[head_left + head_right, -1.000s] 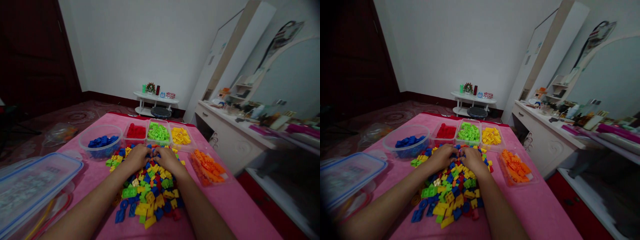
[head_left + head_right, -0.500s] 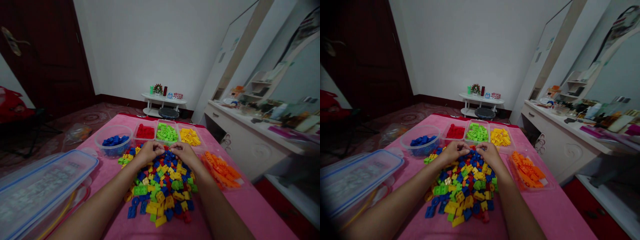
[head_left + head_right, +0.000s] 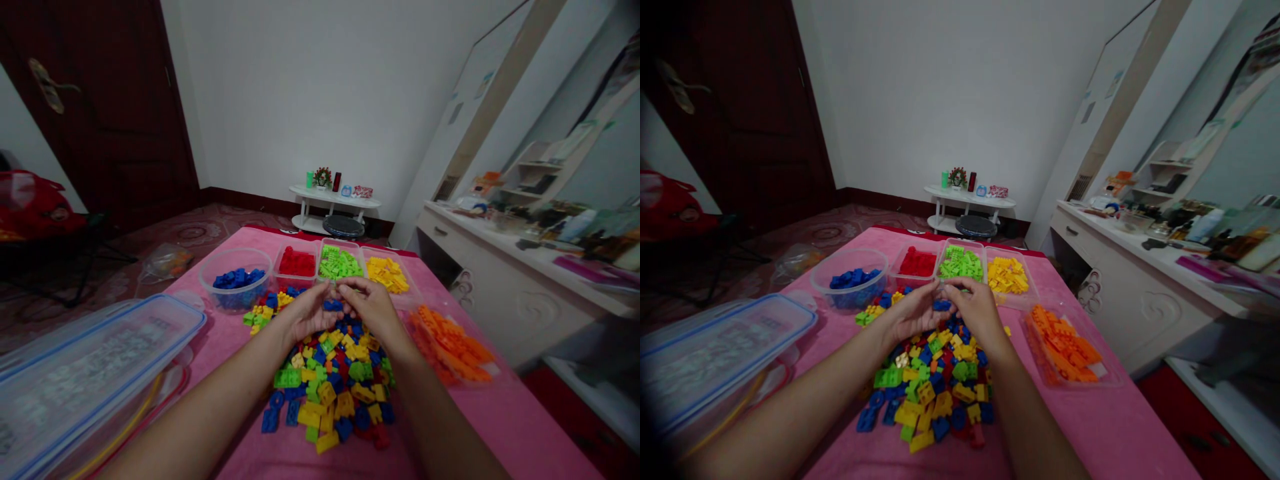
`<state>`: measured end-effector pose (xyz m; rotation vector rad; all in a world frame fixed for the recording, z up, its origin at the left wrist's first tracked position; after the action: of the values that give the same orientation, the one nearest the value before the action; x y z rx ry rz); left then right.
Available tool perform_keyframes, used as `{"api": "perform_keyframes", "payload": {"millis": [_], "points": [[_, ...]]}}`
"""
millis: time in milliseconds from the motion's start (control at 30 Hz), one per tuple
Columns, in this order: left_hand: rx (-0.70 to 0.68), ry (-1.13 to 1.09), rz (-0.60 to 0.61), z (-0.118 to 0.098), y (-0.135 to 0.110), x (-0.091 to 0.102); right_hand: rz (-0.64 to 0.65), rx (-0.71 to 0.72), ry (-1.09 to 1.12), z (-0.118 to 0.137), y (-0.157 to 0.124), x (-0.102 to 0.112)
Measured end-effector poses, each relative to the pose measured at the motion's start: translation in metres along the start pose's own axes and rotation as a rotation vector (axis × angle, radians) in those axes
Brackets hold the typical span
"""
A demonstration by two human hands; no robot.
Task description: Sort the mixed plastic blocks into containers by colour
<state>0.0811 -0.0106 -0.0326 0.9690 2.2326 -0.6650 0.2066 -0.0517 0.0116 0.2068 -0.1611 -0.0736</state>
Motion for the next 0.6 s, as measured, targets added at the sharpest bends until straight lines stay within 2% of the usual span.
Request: {"api": "perform_keyframes", "payload": {"millis": [67,133,233,333,400,467,533,600], "points": [[0.019,-0.035,0.077,0.002,0.001,-0.001,0.040,0.027,-0.043,0.002,-0.002,-0.003],[0.019,-0.051,0.078,0.002,0.001,-0.001,0.031,0.053,-0.065,0.004,-0.003,-0.002],[-0.013,-0.049,-0.023,-0.004,0.000,0.001,-0.012,0.060,-0.086,0.006,-0.003,0.006],[-0.108,-0.005,-0.180,-0.023,-0.007,0.005,-0.049,0.028,-0.116,0.006,-0.001,0.015],[-0.238,0.036,-0.292,-0.042,-0.016,0.008,-0.067,0.019,-0.131,0.004,0.001,0.022],[-0.427,0.084,-0.400,-0.064,-0.027,0.016,-0.082,0.022,-0.161,0.002,0.003,0.030],[-0.633,0.174,-0.525,-0.084,-0.039,0.028,-0.084,0.020,-0.231,-0.001,0.007,0.039],[-0.791,0.354,-0.702,-0.101,-0.051,0.046,-0.074,0.011,-0.337,-0.007,0.011,0.051]]}}
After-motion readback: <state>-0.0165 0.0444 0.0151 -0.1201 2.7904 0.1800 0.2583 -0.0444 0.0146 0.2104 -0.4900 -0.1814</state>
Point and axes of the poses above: each hand's wrist, its own y-axis towards the middle knuckle, its own x-axis out of the back of the hand, z = x × y, the point moved 2 cm from there along y, towards the middle knuckle, and after that the axes turned 3 degrees about y, right-handed, at the moved point
